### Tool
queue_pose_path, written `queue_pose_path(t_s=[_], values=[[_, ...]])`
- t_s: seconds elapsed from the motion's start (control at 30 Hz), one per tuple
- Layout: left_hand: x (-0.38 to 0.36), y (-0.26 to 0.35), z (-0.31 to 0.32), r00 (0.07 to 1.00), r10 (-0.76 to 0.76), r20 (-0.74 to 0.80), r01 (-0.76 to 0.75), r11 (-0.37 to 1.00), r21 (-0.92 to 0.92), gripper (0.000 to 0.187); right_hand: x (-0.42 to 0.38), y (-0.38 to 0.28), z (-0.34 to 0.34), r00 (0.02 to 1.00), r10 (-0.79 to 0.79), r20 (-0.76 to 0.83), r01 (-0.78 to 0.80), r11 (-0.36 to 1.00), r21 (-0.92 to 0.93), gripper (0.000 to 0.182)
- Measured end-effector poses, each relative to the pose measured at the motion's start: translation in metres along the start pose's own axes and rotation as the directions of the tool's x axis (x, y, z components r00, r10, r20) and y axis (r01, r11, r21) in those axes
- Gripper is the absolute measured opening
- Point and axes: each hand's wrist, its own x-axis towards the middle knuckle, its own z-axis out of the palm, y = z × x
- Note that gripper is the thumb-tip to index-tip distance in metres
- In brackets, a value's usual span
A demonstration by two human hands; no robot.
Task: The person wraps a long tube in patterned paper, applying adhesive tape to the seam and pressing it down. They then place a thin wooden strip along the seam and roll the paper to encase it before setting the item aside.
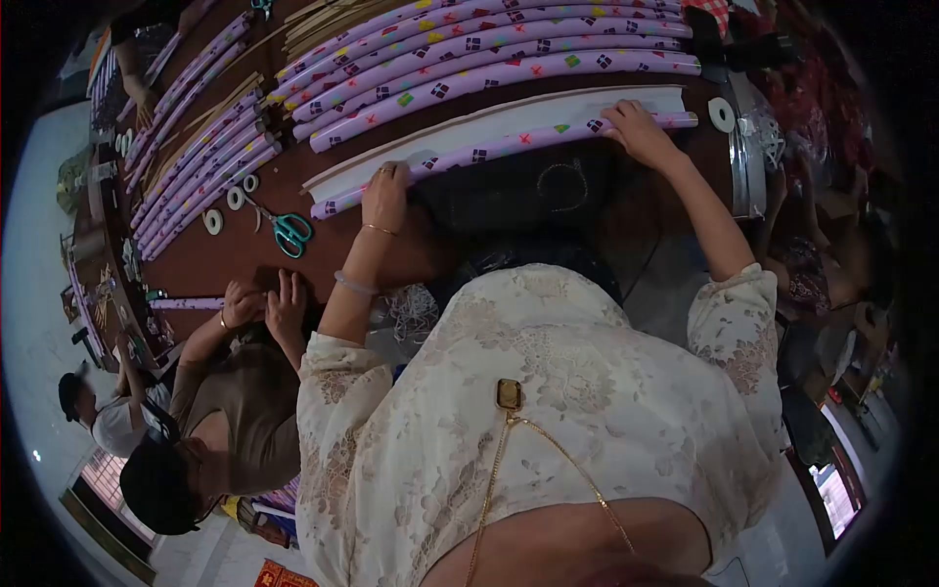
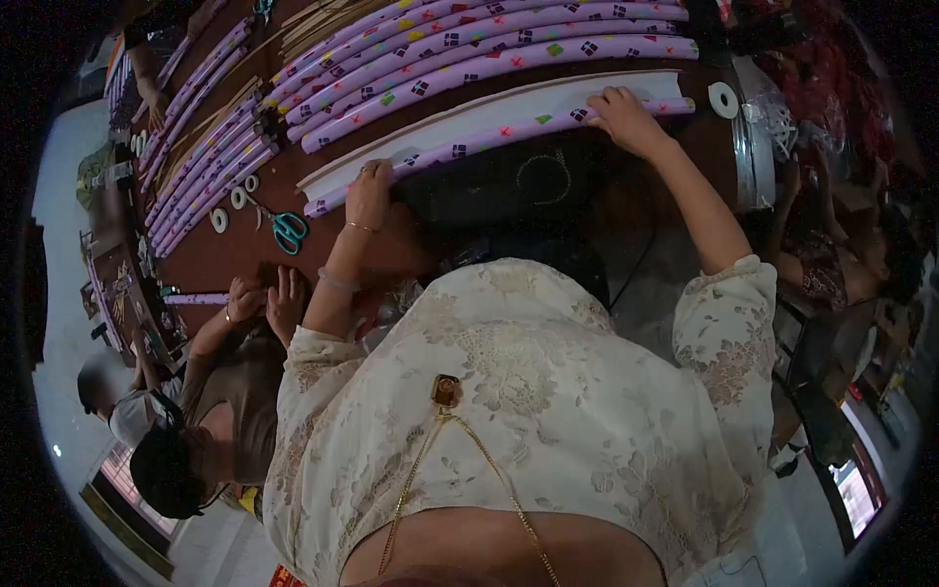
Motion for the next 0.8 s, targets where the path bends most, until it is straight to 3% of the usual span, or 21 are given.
queue_pose_path(t_s=[0.13,0.23,0.33,0.37,0.43,0.53,0.6,0.67,0.7,0.73,0.77,0.8], values=[[-0.002,0.012,-0.004,0.998,-0.048,-0.043,0.054,0.986,0.155,0.022,-0.001,0.004,0.003,0.997,-0.005,-0.080,0.011,0.997,0.075,0.031],[-0.004,0.006,0.005,0.999,0.022,-0.030,-0.014,0.966,0.260,0.028,-0.002,0.001,-0.003,0.997,-0.030,-0.076,0.037,0.994,0.103,0.034],[-0.002,0.008,0.006,0.999,-0.049,0.018,0.043,0.969,0.245,0.035,0.000,-0.003,-0.010,0.999,-0.011,-0.051,0.019,0.987,0.159,0.038],[-0.004,0.006,0.008,0.995,0.045,-0.090,-0.021,0.966,0.256,0.033,0.002,-0.003,-0.009,0.999,0.035,-0.022,-0.030,0.980,0.198,0.040],[-0.003,0.016,-0.004,0.997,-0.069,0.019,0.061,0.953,0.296,0.025,0.000,0.001,-0.007,0.999,-0.011,-0.040,0.019,0.978,0.206,0.038],[0.000,0.013,-0.001,0.984,-0.156,0.085,0.133,0.964,0.229,0.023,0.001,-0.001,-0.004,0.995,-0.079,-0.053,0.088,0.980,0.181,0.038],[-0.006,0.002,0.019,0.988,-0.059,-0.145,0.088,0.975,0.203,0.021,0.000,-0.007,-0.008,0.998,-0.022,-0.061,0.033,0.983,0.179,0.036],[-0.010,0.004,0.015,0.989,-0.113,-0.100,0.128,0.978,0.164,0.021,0.001,-0.002,-0.007,1.000,-0.009,-0.013,0.011,0.988,0.154,0.035],[-0.010,0.003,0.015,0.986,-0.050,-0.160,0.075,0.985,0.155,0.021,0.002,-0.004,-0.009,0.999,0.035,0.028,-0.038,0.993,0.116,0.035],[-0.011,0.002,0.014,0.976,0.017,-0.218,0.016,0.989,0.150,0.020,0.002,-0.008,-0.012,1.000,-0.007,-0.023,0.010,0.988,0.152,0.033],[-0.011,0.002,0.014,0.981,-0.032,-0.193,0.039,0.999,0.036,0.020,0.004,-0.009,-0.012,1.000,-0.014,-0.017,0.017,0.987,0.160,0.033],[-0.012,0.004,0.005,0.982,-0.036,-0.188,0.044,0.998,0.036,0.020,0.003,-0.008,-0.011,0.999,-0.019,-0.027,0.023,0.990,0.141,0.032]])
